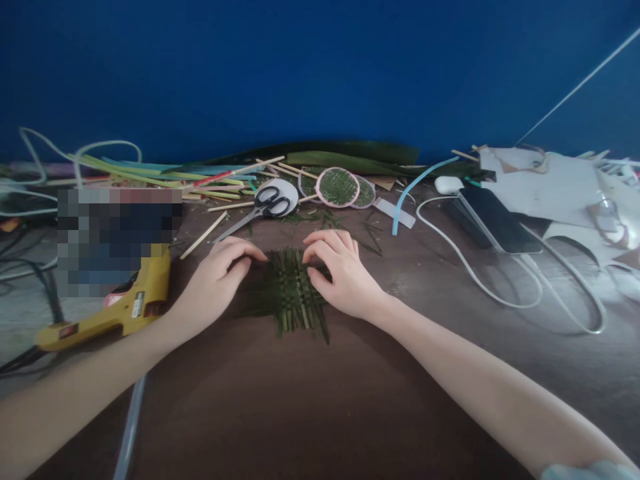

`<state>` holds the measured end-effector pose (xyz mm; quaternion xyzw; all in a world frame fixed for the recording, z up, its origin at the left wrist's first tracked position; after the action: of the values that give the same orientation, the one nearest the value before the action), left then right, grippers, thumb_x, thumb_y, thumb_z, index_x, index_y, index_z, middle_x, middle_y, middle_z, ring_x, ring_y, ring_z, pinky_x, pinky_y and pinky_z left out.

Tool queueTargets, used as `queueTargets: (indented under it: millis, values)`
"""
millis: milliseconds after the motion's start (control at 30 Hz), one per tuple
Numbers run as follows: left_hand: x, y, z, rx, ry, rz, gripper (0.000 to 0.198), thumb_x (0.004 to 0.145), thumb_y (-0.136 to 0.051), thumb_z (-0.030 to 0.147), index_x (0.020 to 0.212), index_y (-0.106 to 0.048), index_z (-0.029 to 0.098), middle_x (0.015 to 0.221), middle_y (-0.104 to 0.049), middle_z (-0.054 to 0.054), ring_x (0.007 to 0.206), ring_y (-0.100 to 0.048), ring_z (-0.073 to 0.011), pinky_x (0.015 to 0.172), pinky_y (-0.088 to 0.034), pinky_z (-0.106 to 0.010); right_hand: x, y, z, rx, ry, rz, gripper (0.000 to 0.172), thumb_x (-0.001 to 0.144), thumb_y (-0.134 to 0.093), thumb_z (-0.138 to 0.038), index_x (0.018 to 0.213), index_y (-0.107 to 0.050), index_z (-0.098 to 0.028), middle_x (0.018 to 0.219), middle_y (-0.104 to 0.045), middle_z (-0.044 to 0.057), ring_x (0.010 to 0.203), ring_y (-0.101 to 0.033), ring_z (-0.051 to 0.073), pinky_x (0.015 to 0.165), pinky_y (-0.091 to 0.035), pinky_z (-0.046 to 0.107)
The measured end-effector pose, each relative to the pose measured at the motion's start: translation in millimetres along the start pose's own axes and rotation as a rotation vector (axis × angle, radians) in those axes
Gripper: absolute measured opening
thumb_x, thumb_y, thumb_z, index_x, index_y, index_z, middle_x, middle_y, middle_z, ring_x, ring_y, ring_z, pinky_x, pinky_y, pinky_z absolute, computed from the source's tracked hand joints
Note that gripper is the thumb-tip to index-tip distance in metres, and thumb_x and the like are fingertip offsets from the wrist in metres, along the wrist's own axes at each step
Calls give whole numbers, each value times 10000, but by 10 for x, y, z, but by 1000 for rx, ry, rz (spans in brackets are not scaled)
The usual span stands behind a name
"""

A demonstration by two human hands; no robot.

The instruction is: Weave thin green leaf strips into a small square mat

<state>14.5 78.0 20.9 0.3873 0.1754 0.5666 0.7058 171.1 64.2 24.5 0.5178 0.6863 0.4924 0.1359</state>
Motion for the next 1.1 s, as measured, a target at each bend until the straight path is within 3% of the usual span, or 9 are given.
queueTargets:
  millis: [233, 433, 833, 967, 1100]
  values:
    - [-24, -22, 65, 14, -39, -53, 288, 774, -348, 94, 724, -606, 214, 894, -577, -9, 934, -478, -184, 895, -347, -387, -27, -19, -120, -56, 141, -46, 189, 798, -438, -135, 836, -594, -236, 1069, -561, 51, 1048, -433, 239, 860, -340, 437]
    - [-80, -95, 204, 140, -177, -135, 332, 751, -383, 105, 670, -664, 262, 938, -573, -1, 987, -423, -219, 885, -296, -438, -30, -49, -127, -85, 155, -71, 215, 800, -456, -135, 839, -635, -246, 1110, -548, 47, 1067, -409, 237, 868, -338, 433]
    - [-89, -89, 220, 259, -230, -80, 253, 771, -454, 153, 839, -667, 271, 1062, -559, -12, 1050, -392, -242, 894, -288, -435, -48, -4, -198, -49, 201, -86, 197, 755, -481, -123, 734, -645, -229, 1143, -535, 42, 1094, -395, 252, 887, -322, 453]
    - [-87, -127, 204, 250, -223, -104, 150, 779, -540, 245, 903, -621, 264, 1109, -533, -19, 1081, -381, -254, 886, -295, -438, -32, 11, -154, -15, 158, -67, 170, 775, -475, -152, 779, -624, -234, 1132, -537, 42, 1086, -405, 249, 895, -325, 456]
    - [-55, -94, 129, 233, -151, -47, 221, 731, -640, 268, 926, -548, 216, 1058, -539, -35, 1049, -407, -245, 878, -314, -420, -12, 20, -48, -13, 52, -5, 124, 786, -508, -217, 894, -567, -218, 1105, -543, 71, 1064, -422, 245, 903, -337, 440]
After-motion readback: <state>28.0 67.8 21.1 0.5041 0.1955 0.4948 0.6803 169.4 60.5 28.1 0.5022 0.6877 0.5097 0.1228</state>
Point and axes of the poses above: each hand's wrist, its own x-axis towards the middle knuckle, its own y-axis out of the back of the hand, z = x × y, the point moved 8 cm from there along x, towards the middle knuckle
